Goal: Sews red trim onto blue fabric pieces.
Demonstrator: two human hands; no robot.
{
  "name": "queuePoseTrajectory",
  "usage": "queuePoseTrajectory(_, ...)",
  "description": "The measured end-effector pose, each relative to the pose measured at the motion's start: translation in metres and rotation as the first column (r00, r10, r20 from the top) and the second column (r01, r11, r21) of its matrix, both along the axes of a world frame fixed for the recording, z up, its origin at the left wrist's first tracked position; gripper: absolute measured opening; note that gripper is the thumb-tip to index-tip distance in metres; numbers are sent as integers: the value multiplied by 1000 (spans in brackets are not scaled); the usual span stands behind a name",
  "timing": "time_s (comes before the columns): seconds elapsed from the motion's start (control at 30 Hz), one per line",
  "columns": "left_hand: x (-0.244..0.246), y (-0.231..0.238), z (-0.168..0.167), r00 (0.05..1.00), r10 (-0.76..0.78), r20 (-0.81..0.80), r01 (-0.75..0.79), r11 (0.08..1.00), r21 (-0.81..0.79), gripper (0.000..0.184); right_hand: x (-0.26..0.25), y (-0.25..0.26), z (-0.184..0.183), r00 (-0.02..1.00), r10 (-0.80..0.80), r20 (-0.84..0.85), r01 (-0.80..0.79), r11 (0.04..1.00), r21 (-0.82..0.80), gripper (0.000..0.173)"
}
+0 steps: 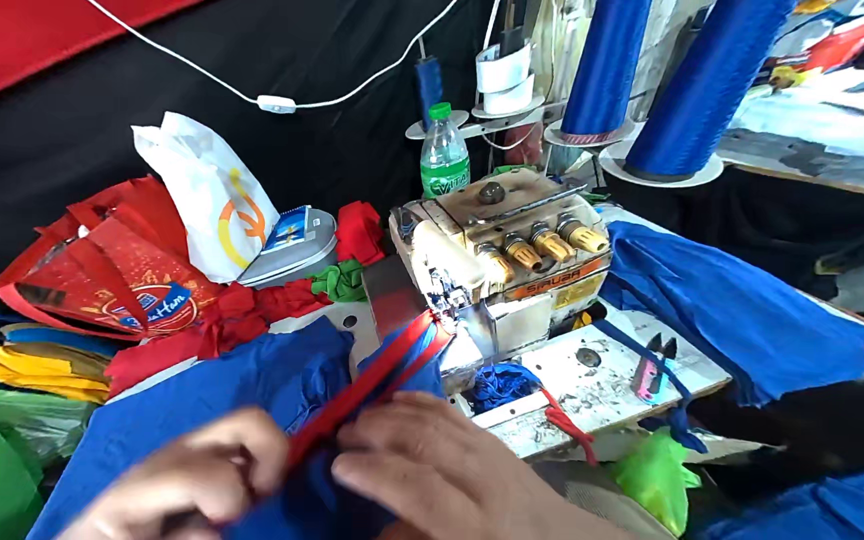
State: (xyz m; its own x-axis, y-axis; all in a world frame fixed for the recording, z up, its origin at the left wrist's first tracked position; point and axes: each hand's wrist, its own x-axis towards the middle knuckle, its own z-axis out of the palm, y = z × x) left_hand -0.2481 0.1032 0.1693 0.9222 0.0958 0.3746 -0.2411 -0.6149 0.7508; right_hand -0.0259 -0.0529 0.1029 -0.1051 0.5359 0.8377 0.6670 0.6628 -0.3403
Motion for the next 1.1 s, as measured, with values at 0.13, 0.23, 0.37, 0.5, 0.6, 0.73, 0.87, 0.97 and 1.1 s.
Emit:
queuePoseTrajectory(0.13,-13,41,-8,972,175,153,-152,976,-155,21,25,-1,-17,953,-153,260,219,943,-250,11)
queuePoseTrajectory(0.23,-2,55,-13,951,232,203,-176,949,-262,25,22,16,-14,904,177,388,174,677,-715,17)
queuePoseTrajectory(0.37,20,64,-8,919,262,296,-134,911,-389,26,-2,85,2,924,283,256,81,510,-857,30)
queuePoseTrajectory(0.5,25,64,-15,907,266,327,-115,902,-416,27,-22,92,1,964,109,243,116,651,-750,29)
queuePoseTrajectory(0.6,17,59,-31,910,276,310,-135,903,-408,26,-5,55,-26,945,-99,311,205,922,-329,8)
queuePoseTrajectory(0.73,20,52,-42,900,262,348,-80,885,-459,27,62,45,-51,896,-418,152,412,908,72,14)
queuePoseTrajectory(0.87,37,47,-37,869,272,413,-18,852,-524,27,88,54,-57,876,-459,146,457,888,50,14)
queuePoseTrajectory(0.97,40,51,-33,868,246,432,9,860,-510,29,84,62,-59,869,-476,136,478,878,23,17)
queuePoseTrajectory(1.1,39,54,-35,862,283,420,-35,861,-508,29,82,68,-64,858,-501,115,502,865,22,14)
